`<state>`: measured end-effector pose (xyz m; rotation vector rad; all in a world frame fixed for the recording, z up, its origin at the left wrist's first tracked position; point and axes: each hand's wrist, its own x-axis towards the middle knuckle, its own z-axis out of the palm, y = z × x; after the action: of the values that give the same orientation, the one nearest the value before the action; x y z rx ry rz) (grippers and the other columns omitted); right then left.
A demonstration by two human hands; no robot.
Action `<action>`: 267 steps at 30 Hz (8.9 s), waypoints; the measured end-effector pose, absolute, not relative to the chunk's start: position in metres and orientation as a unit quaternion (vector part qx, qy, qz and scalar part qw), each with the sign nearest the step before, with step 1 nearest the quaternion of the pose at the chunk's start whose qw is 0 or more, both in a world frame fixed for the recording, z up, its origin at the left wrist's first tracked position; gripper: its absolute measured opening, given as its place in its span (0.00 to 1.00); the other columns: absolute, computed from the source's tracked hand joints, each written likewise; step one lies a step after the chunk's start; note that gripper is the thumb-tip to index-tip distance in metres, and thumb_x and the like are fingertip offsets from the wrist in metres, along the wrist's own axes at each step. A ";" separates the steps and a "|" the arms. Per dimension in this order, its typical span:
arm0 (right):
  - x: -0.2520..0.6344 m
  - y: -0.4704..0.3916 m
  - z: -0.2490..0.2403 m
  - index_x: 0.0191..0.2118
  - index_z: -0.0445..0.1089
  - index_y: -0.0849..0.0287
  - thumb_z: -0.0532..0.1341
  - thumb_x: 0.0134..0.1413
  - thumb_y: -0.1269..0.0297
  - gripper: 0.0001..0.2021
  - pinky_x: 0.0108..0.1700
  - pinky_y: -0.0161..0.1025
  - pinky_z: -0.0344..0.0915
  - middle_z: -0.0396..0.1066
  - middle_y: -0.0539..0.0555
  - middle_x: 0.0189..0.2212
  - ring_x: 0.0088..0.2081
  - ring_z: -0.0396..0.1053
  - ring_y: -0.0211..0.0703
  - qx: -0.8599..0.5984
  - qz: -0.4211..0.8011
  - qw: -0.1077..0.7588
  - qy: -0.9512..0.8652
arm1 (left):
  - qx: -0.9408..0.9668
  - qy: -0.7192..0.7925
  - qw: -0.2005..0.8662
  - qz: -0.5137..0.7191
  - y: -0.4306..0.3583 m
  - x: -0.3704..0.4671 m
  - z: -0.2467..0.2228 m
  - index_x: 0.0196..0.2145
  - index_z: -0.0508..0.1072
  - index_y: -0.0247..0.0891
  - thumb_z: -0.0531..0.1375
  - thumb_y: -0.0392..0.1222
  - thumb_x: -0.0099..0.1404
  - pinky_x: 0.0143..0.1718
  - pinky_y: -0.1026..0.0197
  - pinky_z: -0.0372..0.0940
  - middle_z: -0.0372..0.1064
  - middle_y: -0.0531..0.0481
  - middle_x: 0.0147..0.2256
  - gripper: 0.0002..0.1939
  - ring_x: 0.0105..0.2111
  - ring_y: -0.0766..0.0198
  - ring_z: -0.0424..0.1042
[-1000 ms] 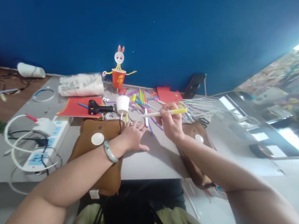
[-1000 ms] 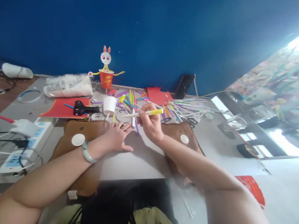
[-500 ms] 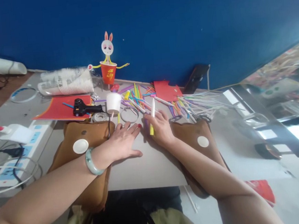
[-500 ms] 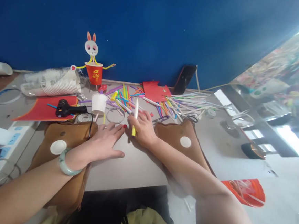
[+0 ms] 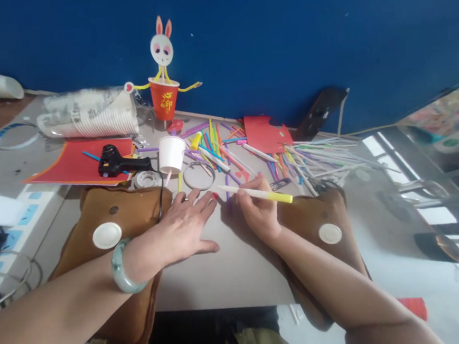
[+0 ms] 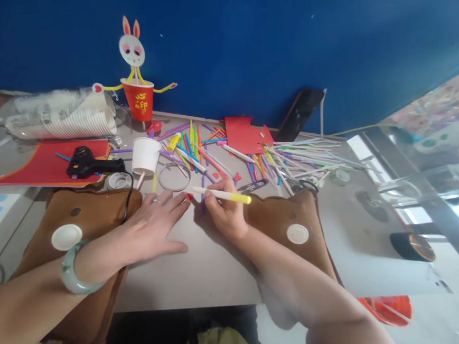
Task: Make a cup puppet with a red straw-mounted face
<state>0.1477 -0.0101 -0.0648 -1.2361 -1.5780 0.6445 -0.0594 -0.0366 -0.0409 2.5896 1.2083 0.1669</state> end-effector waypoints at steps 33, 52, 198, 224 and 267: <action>0.145 -0.011 -0.059 0.30 0.68 0.56 0.60 0.54 0.65 0.03 0.24 0.31 0.63 0.73 0.48 0.21 0.20 0.67 0.35 -0.515 0.199 0.359 -0.753 | 0.893 0.431 0.131 0.019 -0.037 -0.054 -0.036 0.64 0.59 0.30 0.64 0.62 0.60 0.61 0.38 0.52 0.58 0.35 0.65 0.45 0.63 0.39 0.54; 0.145 -0.011 -0.059 0.29 0.67 0.56 0.60 0.52 0.67 0.02 0.26 0.32 0.64 0.72 0.47 0.21 0.21 0.68 0.36 -0.520 0.208 0.369 -0.742 | 0.888 0.440 0.129 0.021 -0.038 -0.053 -0.035 0.62 0.62 0.31 0.65 0.61 0.59 0.59 0.37 0.54 0.58 0.36 0.65 0.43 0.63 0.40 0.54; 0.145 -0.013 -0.064 0.31 0.69 0.57 0.61 0.56 0.66 0.03 0.27 0.33 0.64 0.73 0.47 0.23 0.23 0.68 0.35 -0.521 0.246 0.379 -0.724 | 0.893 0.437 0.106 0.025 -0.039 -0.054 -0.036 0.63 0.61 0.32 0.63 0.63 0.60 0.60 0.39 0.52 0.57 0.34 0.65 0.43 0.63 0.40 0.55; 0.143 -0.014 -0.060 0.29 0.67 0.56 0.60 0.53 0.67 0.03 0.25 0.33 0.63 0.71 0.47 0.20 0.21 0.67 0.35 -0.532 0.255 0.368 -0.719 | 0.896 0.430 0.112 0.030 -0.039 -0.056 -0.039 0.61 0.63 0.34 0.62 0.64 0.61 0.60 0.38 0.51 0.56 0.35 0.65 0.40 0.63 0.39 0.54; 0.145 -0.012 -0.063 0.31 0.69 0.57 0.61 0.55 0.66 0.03 0.25 0.31 0.62 0.72 0.47 0.22 0.22 0.67 0.34 -0.514 0.236 0.378 -0.733 | 0.893 0.434 0.115 0.009 -0.037 -0.053 -0.031 0.59 0.66 0.33 0.63 0.62 0.60 0.57 0.39 0.56 0.57 0.37 0.66 0.38 0.62 0.40 0.56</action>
<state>0.1451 -0.0123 -0.0630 -1.3140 -1.8729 0.6023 -0.0528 -0.0375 -0.0309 2.6174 1.2721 0.0258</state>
